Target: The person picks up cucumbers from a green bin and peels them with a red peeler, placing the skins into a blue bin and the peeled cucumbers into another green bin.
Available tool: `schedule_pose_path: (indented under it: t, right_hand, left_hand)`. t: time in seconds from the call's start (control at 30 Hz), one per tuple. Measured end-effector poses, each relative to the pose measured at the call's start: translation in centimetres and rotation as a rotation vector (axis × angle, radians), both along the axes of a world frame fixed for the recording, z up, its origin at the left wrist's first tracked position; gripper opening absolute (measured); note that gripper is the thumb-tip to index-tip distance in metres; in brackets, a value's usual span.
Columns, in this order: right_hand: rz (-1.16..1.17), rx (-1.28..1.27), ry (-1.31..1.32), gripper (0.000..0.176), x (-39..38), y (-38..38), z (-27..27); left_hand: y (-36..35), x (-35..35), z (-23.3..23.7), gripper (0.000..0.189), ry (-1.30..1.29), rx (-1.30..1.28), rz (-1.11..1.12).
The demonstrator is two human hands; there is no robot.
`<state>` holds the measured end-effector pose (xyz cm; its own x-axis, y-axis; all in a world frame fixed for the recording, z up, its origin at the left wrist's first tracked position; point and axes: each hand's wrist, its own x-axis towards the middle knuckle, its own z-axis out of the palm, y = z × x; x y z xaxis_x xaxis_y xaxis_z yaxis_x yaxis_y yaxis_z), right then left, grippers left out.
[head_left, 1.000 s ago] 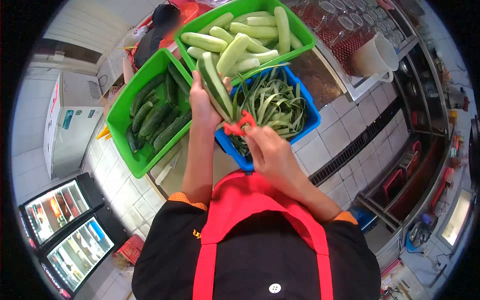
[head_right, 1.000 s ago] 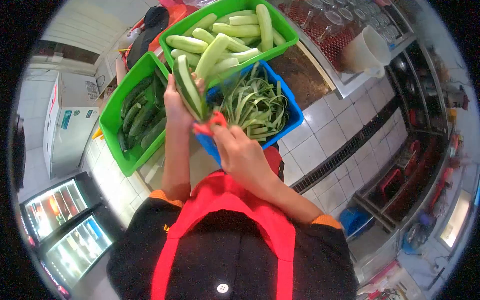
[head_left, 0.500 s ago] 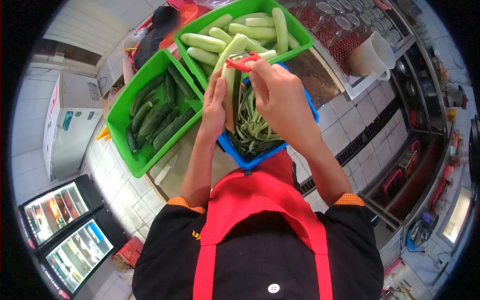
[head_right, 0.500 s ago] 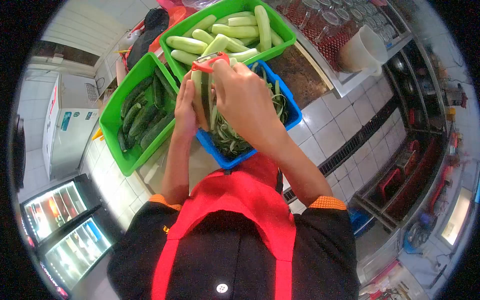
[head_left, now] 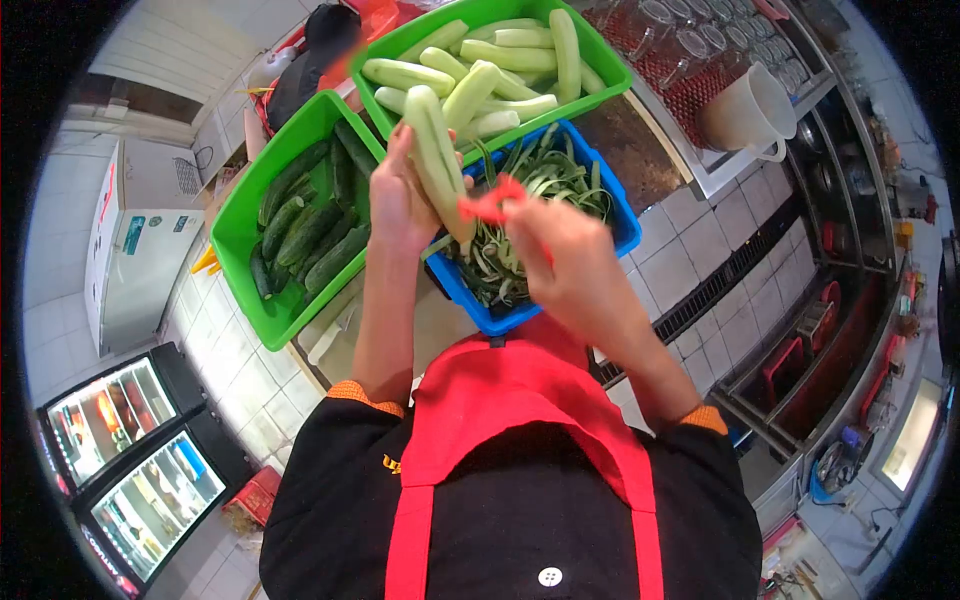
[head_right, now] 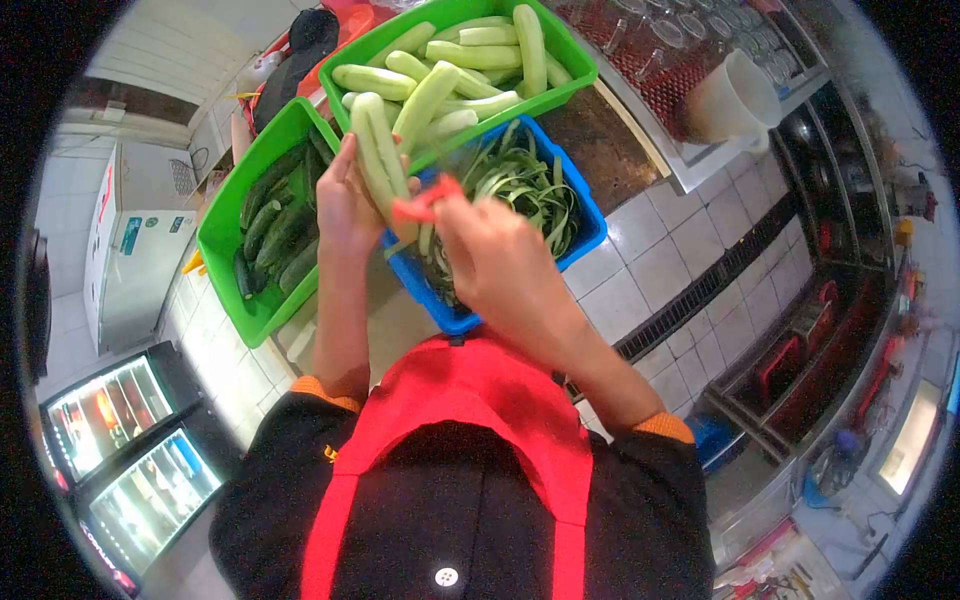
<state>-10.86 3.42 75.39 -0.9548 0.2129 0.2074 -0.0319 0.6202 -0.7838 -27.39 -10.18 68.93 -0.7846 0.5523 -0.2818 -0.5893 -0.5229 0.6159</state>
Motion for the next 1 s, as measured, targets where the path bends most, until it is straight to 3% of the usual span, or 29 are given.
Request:
schedule_pose_path:
  t: [0.07, 0.17, 0.3, 0.37, 0.47, 0.6, 0.63, 0.77, 1.0]
  right_hand:
    - [-0.057, 0.05, 0.012, 0.012, -3.3, 1.1, 0.4]
    - [-0.126, 0.127, 0.253, 0.012, -5.7, 1.8, 0.4]
    - [-0.051, 0.146, 0.053, 0.011, -3.1, 0.0, -0.2]
    - [0.008, 0.15, -0.055, 0.011, -0.2, -1.1, 0.1]
    - [0.134, 0.107, -0.318, 0.012, 2.5, -0.9, 0.7]
    - [0.014, 0.016, -0.142, 0.011, 0.8, 0.9, 2.8]
    - [-0.039, 0.032, -0.05, 0.011, -0.5, 1.3, 2.4]
    - [-0.115, 0.072, 0.153, 0.012, -4.9, 2.1, 1.1]
    - [-0.163, 0.085, 0.174, 0.012, -6.6, -0.6, -0.4]
  left_hand:
    - [1.1, 1.4, 0.8, 0.036, 0.044, -0.024, -0.018]
    - [2.1, 3.2, 1.3, 0.036, 0.044, -0.001, -0.049]
    - [2.3, 2.7, 1.3, 0.038, 0.021, 0.003, 0.093]
    - [1.1, 1.1, -0.5, 0.039, 0.044, -0.094, 0.07]
    - [0.4, 0.2, -0.2, 0.048, 0.039, -0.003, -0.001]
    - [0.2, 0.3, -1.0, 0.059, 0.04, 0.036, -0.104]
    - [1.5, 1.3, 0.3, 0.056, 0.077, -0.131, 0.019]
    - [1.4, 2.1, -0.2, 0.048, 0.061, -0.209, -0.022]
    - [2.5, 2.9, 2.0, 0.047, 0.083, -0.248, 0.115]
